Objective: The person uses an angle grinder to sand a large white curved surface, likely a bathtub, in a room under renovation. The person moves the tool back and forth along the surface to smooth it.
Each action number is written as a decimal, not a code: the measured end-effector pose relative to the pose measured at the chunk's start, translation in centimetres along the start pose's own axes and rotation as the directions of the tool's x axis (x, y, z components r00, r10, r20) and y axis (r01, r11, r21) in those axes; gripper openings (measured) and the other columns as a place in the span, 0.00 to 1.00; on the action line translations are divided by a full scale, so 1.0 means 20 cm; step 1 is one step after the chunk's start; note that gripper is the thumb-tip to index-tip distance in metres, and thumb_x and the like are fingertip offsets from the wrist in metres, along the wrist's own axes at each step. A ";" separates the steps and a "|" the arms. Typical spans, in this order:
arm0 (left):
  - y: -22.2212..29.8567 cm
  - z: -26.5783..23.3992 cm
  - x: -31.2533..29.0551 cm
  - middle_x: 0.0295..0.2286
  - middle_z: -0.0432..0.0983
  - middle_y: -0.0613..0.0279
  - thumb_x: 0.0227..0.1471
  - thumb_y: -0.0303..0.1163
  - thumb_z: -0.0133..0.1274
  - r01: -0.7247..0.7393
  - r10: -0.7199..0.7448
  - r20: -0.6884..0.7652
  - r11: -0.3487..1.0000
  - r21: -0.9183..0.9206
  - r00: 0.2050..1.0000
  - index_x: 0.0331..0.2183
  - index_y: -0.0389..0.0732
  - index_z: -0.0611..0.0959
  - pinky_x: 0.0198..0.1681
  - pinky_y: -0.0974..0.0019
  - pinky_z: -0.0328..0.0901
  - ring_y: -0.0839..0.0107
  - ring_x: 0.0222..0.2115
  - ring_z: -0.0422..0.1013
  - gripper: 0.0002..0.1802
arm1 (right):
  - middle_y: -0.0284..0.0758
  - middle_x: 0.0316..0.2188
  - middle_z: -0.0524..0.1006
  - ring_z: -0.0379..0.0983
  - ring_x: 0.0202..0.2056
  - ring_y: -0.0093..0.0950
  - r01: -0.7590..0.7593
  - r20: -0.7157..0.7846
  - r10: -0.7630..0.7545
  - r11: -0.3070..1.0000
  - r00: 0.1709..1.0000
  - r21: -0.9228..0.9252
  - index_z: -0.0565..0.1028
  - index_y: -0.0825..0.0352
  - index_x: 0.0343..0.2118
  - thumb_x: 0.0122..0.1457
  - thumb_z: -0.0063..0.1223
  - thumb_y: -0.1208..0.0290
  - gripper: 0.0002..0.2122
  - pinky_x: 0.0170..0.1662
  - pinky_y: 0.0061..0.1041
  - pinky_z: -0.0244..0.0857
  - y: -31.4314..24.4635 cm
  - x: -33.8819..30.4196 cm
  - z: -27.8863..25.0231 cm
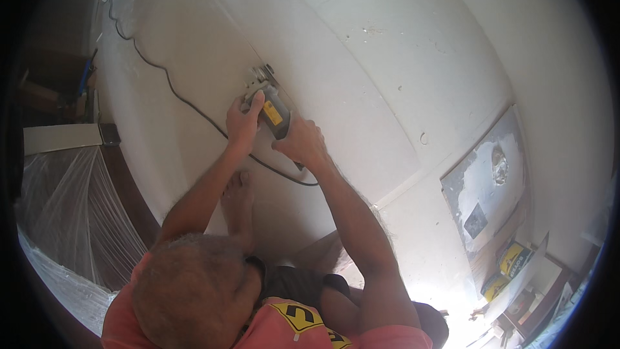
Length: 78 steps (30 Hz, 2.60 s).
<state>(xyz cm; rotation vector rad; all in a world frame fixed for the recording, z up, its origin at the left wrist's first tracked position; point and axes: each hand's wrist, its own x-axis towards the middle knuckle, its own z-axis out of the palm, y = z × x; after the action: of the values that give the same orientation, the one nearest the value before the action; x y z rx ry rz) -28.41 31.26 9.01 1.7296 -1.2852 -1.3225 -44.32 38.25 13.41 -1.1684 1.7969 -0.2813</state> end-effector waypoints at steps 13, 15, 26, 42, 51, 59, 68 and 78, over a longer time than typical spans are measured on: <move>-0.02 0.00 0.00 0.42 0.85 0.44 0.60 0.60 0.66 0.001 -0.001 -0.016 1.000 0.004 1.000 0.55 0.26 0.81 0.41 0.60 0.80 0.60 0.40 0.84 0.44 | 0.53 0.41 0.84 0.83 0.44 0.53 -0.007 0.009 0.007 1.000 1.000 0.015 0.74 0.73 0.52 0.42 0.72 0.60 0.34 0.49 0.46 0.77 0.00 0.00 0.00; -0.03 0.00 0.01 0.42 0.86 0.44 0.60 0.60 0.66 -0.004 0.004 -0.023 1.000 0.006 1.000 0.56 0.26 0.81 0.41 0.60 0.80 0.60 0.40 0.84 0.44 | 0.53 0.41 0.84 0.83 0.44 0.52 -0.005 0.011 0.005 1.000 1.000 0.016 0.74 0.72 0.52 0.42 0.72 0.60 0.34 0.49 0.46 0.78 0.00 0.00 0.00; -0.03 0.00 -0.01 0.41 0.86 0.44 0.60 0.61 0.65 0.002 -0.002 0.010 1.000 0.009 1.000 0.56 0.26 0.80 0.41 0.60 0.80 0.61 0.39 0.84 0.45 | 0.53 0.41 0.84 0.83 0.46 0.51 -0.002 0.006 0.001 1.000 1.000 0.006 0.74 0.73 0.53 0.42 0.72 0.60 0.34 0.51 0.45 0.77 0.02 0.00 0.01; -0.02 0.01 -0.05 0.42 0.85 0.44 0.61 0.60 0.65 0.008 -0.008 0.024 1.000 -0.006 1.000 0.57 0.25 0.80 0.41 0.61 0.79 0.60 0.40 0.84 0.44 | 0.53 0.42 0.84 0.83 0.46 0.51 -0.010 0.022 0.010 1.000 1.000 0.000 0.73 0.73 0.55 0.43 0.72 0.59 0.36 0.51 0.45 0.77 0.05 -0.04 0.00; -0.04 0.02 -0.03 0.42 0.85 0.42 0.60 0.61 0.65 -0.001 0.001 0.004 1.000 0.000 1.000 0.58 0.25 0.79 0.42 0.60 0.80 0.59 0.41 0.84 0.46 | 0.54 0.41 0.84 0.83 0.45 0.53 0.012 0.001 -0.012 1.000 1.000 0.000 0.74 0.74 0.53 0.43 0.72 0.61 0.34 0.51 0.46 0.77 0.06 -0.02 0.02; -0.04 0.02 -0.05 0.42 0.86 0.43 0.60 0.60 0.66 0.013 -0.013 0.028 1.000 -0.019 1.000 0.57 0.25 0.79 0.42 0.61 0.80 0.60 0.41 0.84 0.45 | 0.54 0.39 0.84 0.83 0.44 0.55 0.007 -0.012 -0.007 1.000 1.000 0.018 0.74 0.74 0.50 0.44 0.71 0.63 0.31 0.50 0.48 0.78 0.05 -0.06 0.01; -0.03 0.03 -0.09 0.42 0.85 0.44 0.61 0.58 0.66 0.012 -0.011 0.026 1.000 -0.028 1.000 0.57 0.25 0.79 0.42 0.61 0.80 0.61 0.40 0.84 0.43 | 0.54 0.38 0.84 0.84 0.44 0.54 0.006 -0.003 -0.006 1.000 1.000 0.027 0.73 0.74 0.49 0.44 0.71 0.63 0.30 0.49 0.48 0.77 0.06 -0.09 0.00; -0.07 0.03 -0.09 0.42 0.85 0.43 0.61 0.60 0.66 -0.008 0.008 0.014 1.000 -0.017 1.000 0.57 0.25 0.79 0.42 0.61 0.80 0.60 0.40 0.84 0.45 | 0.53 0.41 0.84 0.83 0.44 0.52 0.011 -0.002 -0.011 1.000 1.000 0.011 0.74 0.73 0.53 0.43 0.72 0.60 0.35 0.50 0.46 0.77 0.10 -0.08 0.03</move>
<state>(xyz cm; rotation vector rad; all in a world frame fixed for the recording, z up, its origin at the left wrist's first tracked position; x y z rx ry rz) -28.50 33.59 8.20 1.7050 -1.2840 -1.3400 -44.87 40.69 12.84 -1.1709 1.7896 -0.2984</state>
